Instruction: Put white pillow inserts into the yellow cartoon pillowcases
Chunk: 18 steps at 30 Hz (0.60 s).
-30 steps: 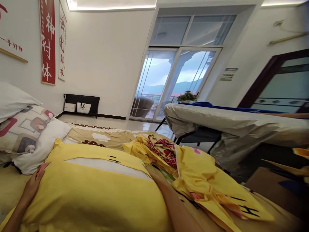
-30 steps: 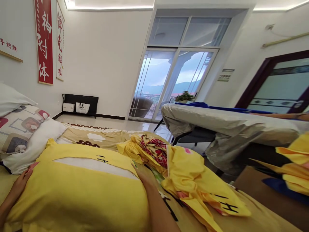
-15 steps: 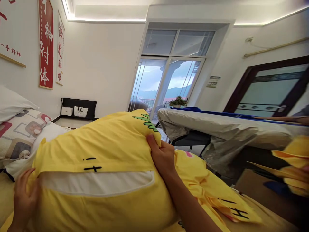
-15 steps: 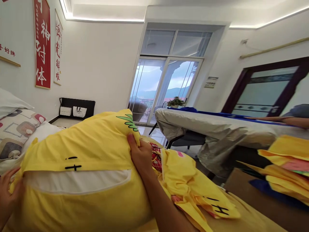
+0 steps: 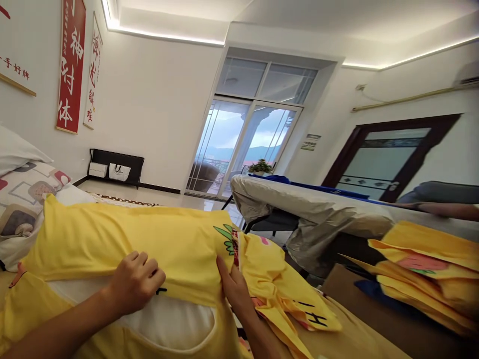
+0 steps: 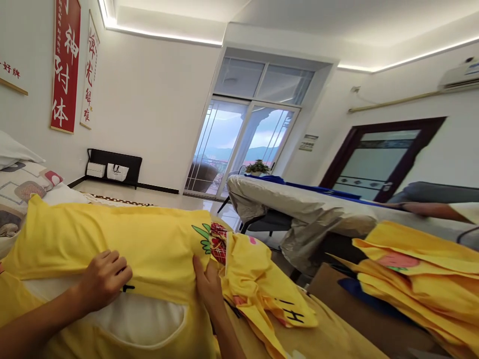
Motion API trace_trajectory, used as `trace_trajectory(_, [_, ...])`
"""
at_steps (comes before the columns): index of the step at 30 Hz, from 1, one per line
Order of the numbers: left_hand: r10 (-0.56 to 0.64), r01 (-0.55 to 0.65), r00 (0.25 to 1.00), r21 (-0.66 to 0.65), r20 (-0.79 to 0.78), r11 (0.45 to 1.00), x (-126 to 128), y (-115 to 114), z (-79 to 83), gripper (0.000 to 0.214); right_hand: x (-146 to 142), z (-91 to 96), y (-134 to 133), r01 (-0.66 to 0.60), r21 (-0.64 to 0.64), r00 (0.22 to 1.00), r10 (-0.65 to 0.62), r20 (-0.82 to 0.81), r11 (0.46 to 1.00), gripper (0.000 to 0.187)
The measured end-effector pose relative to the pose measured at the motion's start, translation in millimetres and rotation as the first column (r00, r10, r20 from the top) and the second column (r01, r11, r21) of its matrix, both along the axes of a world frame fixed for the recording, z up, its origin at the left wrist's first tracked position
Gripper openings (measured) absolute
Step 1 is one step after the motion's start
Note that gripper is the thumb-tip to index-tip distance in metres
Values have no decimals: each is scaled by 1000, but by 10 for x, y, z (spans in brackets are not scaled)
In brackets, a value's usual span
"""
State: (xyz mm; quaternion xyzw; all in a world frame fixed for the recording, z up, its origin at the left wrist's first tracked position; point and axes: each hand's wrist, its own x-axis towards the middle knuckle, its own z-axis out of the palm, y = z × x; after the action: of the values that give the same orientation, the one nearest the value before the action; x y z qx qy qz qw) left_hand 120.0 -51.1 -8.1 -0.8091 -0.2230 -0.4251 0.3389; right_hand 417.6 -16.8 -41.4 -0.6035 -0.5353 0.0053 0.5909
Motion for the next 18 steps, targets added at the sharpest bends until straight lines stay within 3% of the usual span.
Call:
trace_trajectory(2, [-2, 2, 1000, -32, 8, 999, 77, -3, -68, 18, 7, -39, -200, 79, 46, 991, -83, 102, 996, 71])
trace_trajectory(4, [3, 0, 999, -63, 46, 998, 139, -5, -99, 18, -156, -32, -481, 58, 185, 942, -116, 316, 981, 72])
trace_trajectory(7, [12, -5, 996, -82, 86, 997, 193, -18, -66, 19, -597, 20, -810, -137, 215, 684, -65, 726, 967, 74])
trace_trajectory(9, [24, -18, 996, -80, 82, 997, 199, -35, -24, 20, -836, 74, -835, -101, 269, 581, -163, 797, 958, 64])
trace_trajectory(11, [44, -39, 997, -67, 63, 997, 186, -56, -12, 20, -914, 137, -716, -16, 343, 578, -271, 770, 939, 54])
trace_trajectory(13, [53, -51, 995, -20, 84, 998, 168, -87, -61, 18, -845, 203, -544, 2, 308, 620, -242, 746, 952, 47])
trace_trajectory(15, [-44, 38, 996, 79, 81, 996, 170, -135, -168, 14, -721, 276, -407, -40, 172, 685, -98, 722, 984, 39])
trace_trajectory(17, [-217, 224, 974, 118, -68, 967, 224, -181, -296, 13, -631, 356, -341, -86, -16, 754, 75, 653, 996, 32])
trace_trajectory(18, [-275, 291, 946, 76, -174, 954, 275, -191, -351, 13, -611, 396, -332, -109, -95, 784, 144, 604, 990, 29])
